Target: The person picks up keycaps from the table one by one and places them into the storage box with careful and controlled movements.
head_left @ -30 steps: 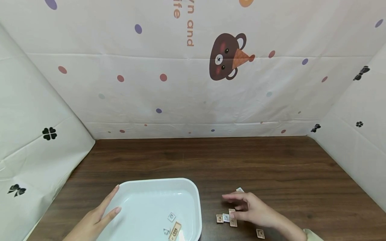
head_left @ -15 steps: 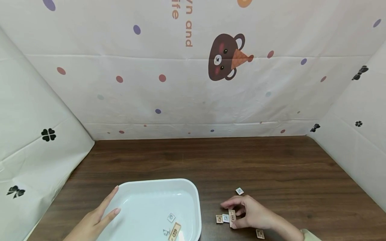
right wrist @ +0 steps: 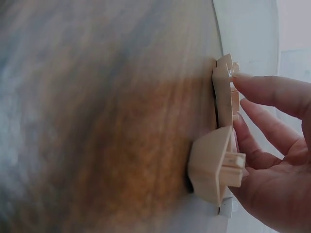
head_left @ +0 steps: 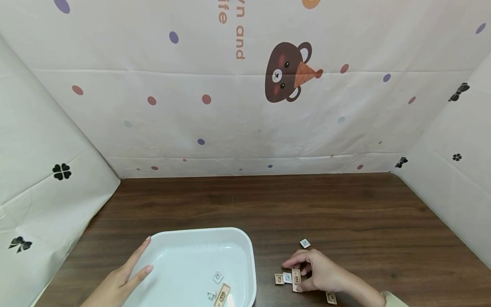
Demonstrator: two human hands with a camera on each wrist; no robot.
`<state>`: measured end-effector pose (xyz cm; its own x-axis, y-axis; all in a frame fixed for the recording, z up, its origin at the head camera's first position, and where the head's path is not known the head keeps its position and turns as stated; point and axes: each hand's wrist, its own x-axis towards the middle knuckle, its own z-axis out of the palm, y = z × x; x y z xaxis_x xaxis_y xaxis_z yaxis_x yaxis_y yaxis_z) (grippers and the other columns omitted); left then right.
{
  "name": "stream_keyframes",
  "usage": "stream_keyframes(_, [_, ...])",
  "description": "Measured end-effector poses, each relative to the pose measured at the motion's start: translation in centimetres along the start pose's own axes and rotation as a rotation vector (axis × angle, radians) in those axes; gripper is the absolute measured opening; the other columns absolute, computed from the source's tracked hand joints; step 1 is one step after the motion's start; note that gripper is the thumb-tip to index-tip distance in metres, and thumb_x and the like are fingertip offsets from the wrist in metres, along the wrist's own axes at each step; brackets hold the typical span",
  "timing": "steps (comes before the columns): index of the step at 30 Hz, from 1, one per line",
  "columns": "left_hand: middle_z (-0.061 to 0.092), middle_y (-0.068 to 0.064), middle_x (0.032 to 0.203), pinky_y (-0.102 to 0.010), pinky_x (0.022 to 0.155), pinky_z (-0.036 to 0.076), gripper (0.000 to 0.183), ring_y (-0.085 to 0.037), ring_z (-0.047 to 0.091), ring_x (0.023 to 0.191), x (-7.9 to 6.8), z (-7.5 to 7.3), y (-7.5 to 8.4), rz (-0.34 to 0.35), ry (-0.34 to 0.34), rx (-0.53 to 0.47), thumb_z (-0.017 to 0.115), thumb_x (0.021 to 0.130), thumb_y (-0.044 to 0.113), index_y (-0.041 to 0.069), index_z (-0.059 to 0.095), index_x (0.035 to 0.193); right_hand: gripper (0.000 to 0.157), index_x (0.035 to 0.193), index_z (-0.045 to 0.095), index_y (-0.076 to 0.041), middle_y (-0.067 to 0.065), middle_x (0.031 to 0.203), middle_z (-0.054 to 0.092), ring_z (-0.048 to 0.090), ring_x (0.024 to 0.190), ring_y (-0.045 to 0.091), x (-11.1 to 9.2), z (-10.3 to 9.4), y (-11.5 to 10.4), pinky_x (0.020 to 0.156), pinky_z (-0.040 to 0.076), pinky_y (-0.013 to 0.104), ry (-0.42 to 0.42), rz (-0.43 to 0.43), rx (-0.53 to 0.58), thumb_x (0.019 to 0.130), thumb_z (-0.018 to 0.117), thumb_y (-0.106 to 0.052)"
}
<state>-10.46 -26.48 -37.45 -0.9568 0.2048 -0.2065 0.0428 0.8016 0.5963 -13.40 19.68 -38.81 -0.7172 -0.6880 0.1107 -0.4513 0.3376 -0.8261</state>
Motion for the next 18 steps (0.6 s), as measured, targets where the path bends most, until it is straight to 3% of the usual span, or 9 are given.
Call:
stream_keyframes(8, [0.019, -0.023, 0.147, -0.062, 0.08, 0.04, 0.065, -0.051, 0.039, 0.117, -0.05, 0.07, 0.05, 0.02, 0.021, -0.003, 0.042, 0.097, 0.034, 0.017, 0.005, 0.148, 0.037, 0.1, 0.068, -0.002, -0.001, 0.092, 0.062, 0.051, 0.073, 0.0, -0.08, -0.06, -0.12, 0.058, 0.049, 0.021, 0.013, 0.024, -0.036, 0.064, 0.078, -0.003])
stream_keyframes(18, [0.024, -0.022, 0.146, -0.06, 0.079, 0.041, 0.064, -0.047, 0.044, 0.115, -0.15, 0.26, -0.04, 0.046, 0.069, 0.012, 0.043, 0.097, 0.033, 0.021, 0.007, 0.148, 0.03, 0.094, 0.07, -0.002, -0.003, 0.091, 0.06, 0.052, 0.072, -0.001, -0.18, -0.3, -0.41, 0.057, 0.049, 0.02, 0.006, 0.046, -0.068, 0.065, 0.078, -0.005])
